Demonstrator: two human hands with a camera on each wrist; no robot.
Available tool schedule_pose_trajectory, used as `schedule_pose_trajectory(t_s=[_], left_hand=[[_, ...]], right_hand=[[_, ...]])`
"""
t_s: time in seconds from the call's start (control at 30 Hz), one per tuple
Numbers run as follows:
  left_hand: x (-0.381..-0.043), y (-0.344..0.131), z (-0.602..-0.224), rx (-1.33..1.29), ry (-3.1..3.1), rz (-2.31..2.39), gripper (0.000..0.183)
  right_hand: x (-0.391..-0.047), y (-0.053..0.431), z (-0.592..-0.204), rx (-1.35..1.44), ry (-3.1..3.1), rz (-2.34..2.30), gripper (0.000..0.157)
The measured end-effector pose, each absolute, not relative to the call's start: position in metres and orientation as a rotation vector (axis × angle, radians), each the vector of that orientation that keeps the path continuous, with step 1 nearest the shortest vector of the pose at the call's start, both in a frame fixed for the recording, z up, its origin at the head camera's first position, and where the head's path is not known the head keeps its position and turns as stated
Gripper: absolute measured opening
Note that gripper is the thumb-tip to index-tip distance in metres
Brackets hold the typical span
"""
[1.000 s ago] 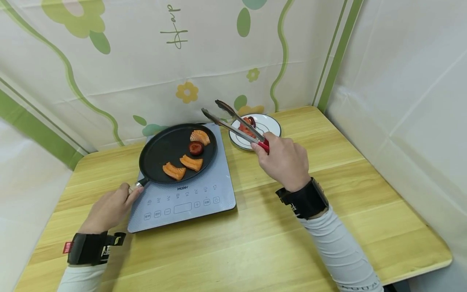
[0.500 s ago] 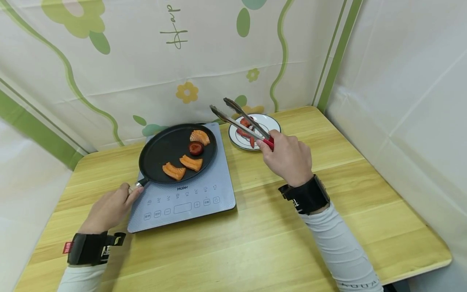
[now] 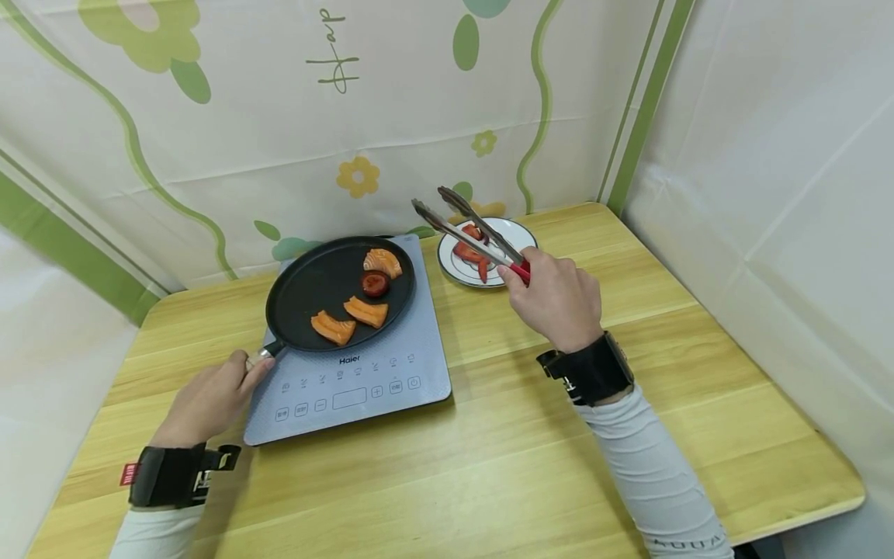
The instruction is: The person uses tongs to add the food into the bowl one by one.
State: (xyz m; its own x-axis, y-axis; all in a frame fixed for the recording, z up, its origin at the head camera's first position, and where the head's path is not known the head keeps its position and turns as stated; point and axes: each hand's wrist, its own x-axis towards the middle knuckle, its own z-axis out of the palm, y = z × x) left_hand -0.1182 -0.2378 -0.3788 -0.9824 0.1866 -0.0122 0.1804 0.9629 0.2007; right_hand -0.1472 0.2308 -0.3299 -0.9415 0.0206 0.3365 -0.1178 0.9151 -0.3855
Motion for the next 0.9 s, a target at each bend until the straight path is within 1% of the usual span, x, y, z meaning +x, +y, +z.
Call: schedule_pose_trajectory(t_s=[0.9], left_hand=[[-0.118, -0.237, -0.378, 0.284, 3.075, 0.319, 0.054]], right_hand=[[-0.159, 0.243, -0.341, 0.011, -2.819, 0.593, 0.045]])
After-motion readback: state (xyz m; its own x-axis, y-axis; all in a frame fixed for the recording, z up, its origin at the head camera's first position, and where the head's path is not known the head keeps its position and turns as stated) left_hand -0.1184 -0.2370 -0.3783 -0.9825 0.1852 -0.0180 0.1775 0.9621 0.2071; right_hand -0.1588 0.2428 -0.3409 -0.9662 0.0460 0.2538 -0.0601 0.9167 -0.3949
